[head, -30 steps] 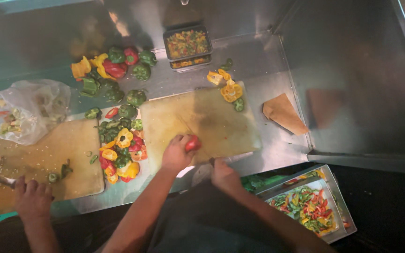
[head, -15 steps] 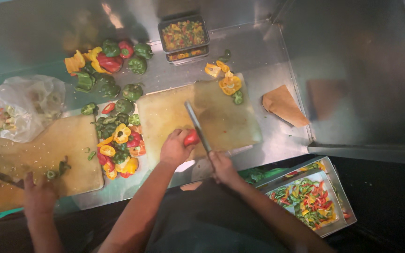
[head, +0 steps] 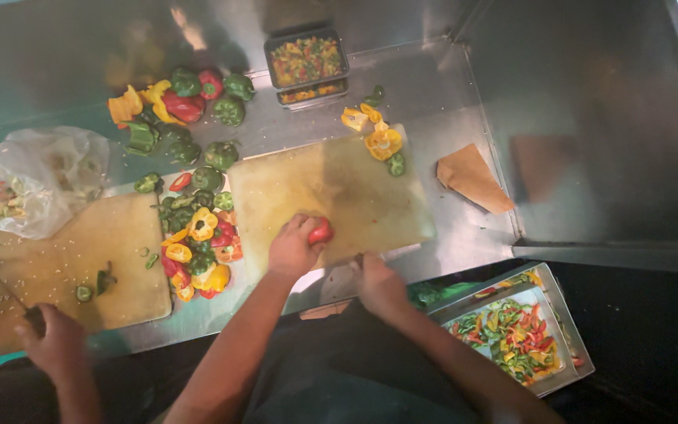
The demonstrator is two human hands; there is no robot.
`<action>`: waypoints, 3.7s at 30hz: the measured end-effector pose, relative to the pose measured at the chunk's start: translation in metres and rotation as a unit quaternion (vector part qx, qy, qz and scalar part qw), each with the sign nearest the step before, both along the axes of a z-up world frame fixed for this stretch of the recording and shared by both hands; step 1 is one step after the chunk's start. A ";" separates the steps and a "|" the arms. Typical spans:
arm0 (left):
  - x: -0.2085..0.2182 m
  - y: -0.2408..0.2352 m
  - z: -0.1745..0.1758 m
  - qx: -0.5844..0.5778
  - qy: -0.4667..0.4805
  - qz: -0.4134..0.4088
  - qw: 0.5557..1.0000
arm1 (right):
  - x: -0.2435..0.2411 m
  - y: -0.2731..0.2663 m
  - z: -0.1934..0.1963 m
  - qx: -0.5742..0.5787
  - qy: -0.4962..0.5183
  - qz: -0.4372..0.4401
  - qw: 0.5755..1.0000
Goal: The person chops red, green, and yellow bell peppers on a cutting board using a knife. The chopped pieces are gathered and placed into a container. Another person is also seen chopping vegetables on a separate board.
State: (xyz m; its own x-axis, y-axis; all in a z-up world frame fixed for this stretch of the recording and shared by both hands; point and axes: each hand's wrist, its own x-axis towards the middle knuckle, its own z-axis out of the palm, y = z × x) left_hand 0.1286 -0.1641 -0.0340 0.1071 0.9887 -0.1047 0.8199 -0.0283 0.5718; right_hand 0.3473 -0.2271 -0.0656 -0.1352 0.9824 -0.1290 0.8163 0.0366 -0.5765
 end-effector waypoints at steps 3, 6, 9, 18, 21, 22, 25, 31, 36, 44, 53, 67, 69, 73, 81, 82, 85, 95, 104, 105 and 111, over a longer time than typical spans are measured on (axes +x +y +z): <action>0.001 0.000 0.001 0.008 0.000 0.002 1.000 | -0.011 -0.001 0.000 -0.047 0.008 0.015 0.999; 0.002 0.002 0.001 0.011 -0.007 0.011 1.000 | -0.017 0.000 -0.011 0.051 0.086 0.045 0.994; 0.003 0.002 0.002 0.027 -0.008 0.007 1.000 | -0.015 -0.002 -0.028 -0.069 0.036 0.029 0.997; 0.006 -0.005 0.006 -0.010 -0.043 0.082 0.996 | 0.024 -0.020 -0.038 -0.205 0.022 -0.061 0.977; 0.019 -0.013 0.002 -0.015 -0.077 0.221 0.972 | 0.035 -0.013 -0.021 -0.215 -0.036 -0.019 0.976; 0.022 -0.017 0.002 -0.063 -0.076 0.237 0.966 | 0.035 -0.011 -0.015 -0.212 -0.025 -0.016 0.977; 0.025 -0.019 0.006 -0.098 -0.054 0.215 0.970 | 0.032 0.000 0.003 -0.199 0.000 -0.012 0.980; -0.004 -0.003 0.018 0.020 -0.057 -0.082 0.995 | 0.010 0.001 0.015 -0.143 0.030 -0.014 0.989; 0.009 0.004 0.034 -0.113 0.002 0.005 0.994 | 0.001 0.002 0.015 -0.150 -0.014 -0.014 0.988; 0.008 0.008 0.051 -0.108 0.085 -0.096 0.986 | -0.009 -0.009 0.006 -0.148 0.041 -0.009 0.988; 0.001 0.005 0.045 -0.107 0.088 -0.107 0.985 | -0.020 -0.012 0.001 -0.136 0.043 -0.017 0.990; -0.011 -0.006 0.017 -0.047 0.004 -0.028 0.998 | -0.016 -0.030 -0.038 -0.226 0.043 -0.036 0.973; -0.016 -0.018 0.010 0.010 -0.065 0.042 0.997 | -0.008 -0.030 -0.040 -0.214 0.017 -0.014 0.977; -0.017 -0.035 -0.008 0.124 -0.037 0.090 0.988 | 0.003 -0.020 -0.026 -0.210 0.000 -0.027 0.977; -0.019 -0.049 -0.018 0.152 0.007 0.070 0.986 | -0.021 -0.023 0.012 -0.128 0.033 0.050 0.990; -0.021 -0.051 -0.016 0.155 0.002 0.076 0.985 | -0.023 -0.023 0.009 -0.132 0.020 0.060 0.989; -0.025 -0.050 -0.016 0.150 -0.012 0.084 0.985 | -0.026 -0.027 -0.013 -0.153 -0.013 0.069 0.986; -0.022 -0.047 -0.035 0.124 -0.069 0.145 0.979 | -0.008 -0.036 -0.061 -0.221 -0.031 0.059 0.973; -0.047 -0.015 0.009 -0.129 -0.777 0.165 0.594 | -0.006 0.015 0.092 -0.281 0.163 0.005 0.946; -0.044 -0.015 0.025 -0.139 -0.800 0.133 0.569 | -0.015 0.017 0.112 -0.354 0.175 -0.022 0.918; -0.010 -0.010 0.094 -0.147 -0.798 0.091 0.577 | -0.053 0.033 0.183 -0.147 0.134 0.001 0.980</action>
State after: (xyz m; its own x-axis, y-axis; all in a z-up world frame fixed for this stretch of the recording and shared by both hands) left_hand 0.1184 -0.1738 0.0603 0.1966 0.9635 -0.1818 -0.7841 0.2658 0.5609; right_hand 0.2945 -0.1944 0.1170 -0.2054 0.9080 -0.3652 0.6339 -0.1609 -0.7565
